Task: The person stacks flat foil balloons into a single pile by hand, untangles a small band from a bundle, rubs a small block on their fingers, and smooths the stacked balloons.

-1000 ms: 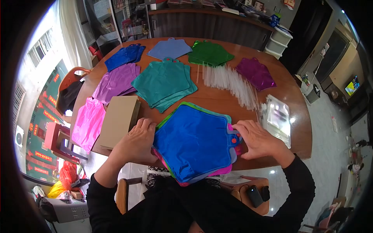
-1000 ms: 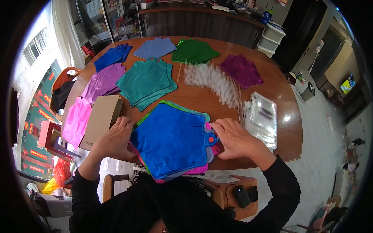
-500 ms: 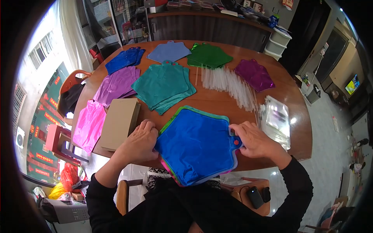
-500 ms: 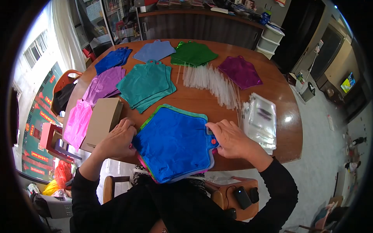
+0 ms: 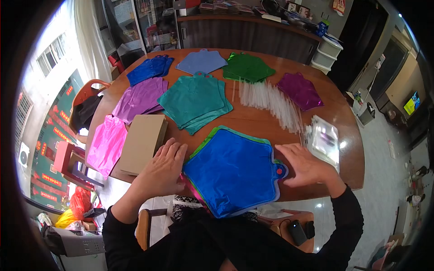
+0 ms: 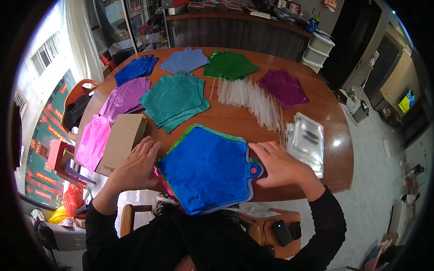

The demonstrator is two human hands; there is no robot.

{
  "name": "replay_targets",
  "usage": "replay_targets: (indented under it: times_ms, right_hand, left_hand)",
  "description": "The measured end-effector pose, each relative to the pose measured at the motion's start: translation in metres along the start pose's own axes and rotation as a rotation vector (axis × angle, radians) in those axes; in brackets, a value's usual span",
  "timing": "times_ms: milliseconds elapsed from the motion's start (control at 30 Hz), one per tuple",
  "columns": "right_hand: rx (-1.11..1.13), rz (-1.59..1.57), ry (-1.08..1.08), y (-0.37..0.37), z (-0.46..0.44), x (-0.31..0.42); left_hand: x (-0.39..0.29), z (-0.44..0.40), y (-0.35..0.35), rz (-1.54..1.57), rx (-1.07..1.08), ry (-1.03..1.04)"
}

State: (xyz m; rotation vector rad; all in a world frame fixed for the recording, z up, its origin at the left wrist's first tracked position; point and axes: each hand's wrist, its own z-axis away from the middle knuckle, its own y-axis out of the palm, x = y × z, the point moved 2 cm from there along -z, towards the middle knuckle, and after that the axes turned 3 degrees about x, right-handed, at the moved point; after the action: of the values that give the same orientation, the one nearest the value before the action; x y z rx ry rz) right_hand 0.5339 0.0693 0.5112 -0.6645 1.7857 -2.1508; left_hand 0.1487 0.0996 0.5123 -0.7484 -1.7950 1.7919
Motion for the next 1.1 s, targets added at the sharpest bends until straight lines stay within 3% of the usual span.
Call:
replay_targets:
  times_ms: [133,300,400,467,633,800,900,967,1100]
  right_hand:
    - [-0.072,-0.228,0.043,-0.007,-0.020,-0.014]
    - [-0.115,-0.216,-0.092,0.003,-0.083,-0.006]
    - [-0.127,-0.211,-0.101,0.014,-0.120,0.002]
    - [-0.072,-0.126,0.043,0.015,-0.139,0.011]
    - [0.040,-0.204,-0.031,-0.001,-0.155,0.030]
    - [0.081,-0.324,0.000,0.006,-0.152,0.029]
    - [-0.005,-0.237,-0.023,-0.003,-0.131,0.010]
    - [-0.195,-0.161,-0.051,-0.008,-0.106,-0.016]
    - [0.073,-0.173,0.032,-0.033,-0.031,-0.019]
  left_hand:
    - [-0.031,0.008,-0.023,0.082,-0.183,0.098]
    - [-0.069,0.019,-0.006,0.156,0.010,0.313]
    - [-0.074,0.020,0.018,0.087,-0.015,0.331]
    - [-0.074,0.019,0.031,0.016,-0.041,0.349]
    - [-0.071,0.013,0.040,0.034,-0.068,0.317]
    - [-0.064,0.008,0.053,-0.026,-0.083,0.282]
    - [-0.059,0.012,0.031,0.093,-0.012,0.264]
    - [-0.052,0.014,0.014,0.212,0.062,0.247]
    - [-0.024,0.029,0.002,0.212,0.019,0.115]
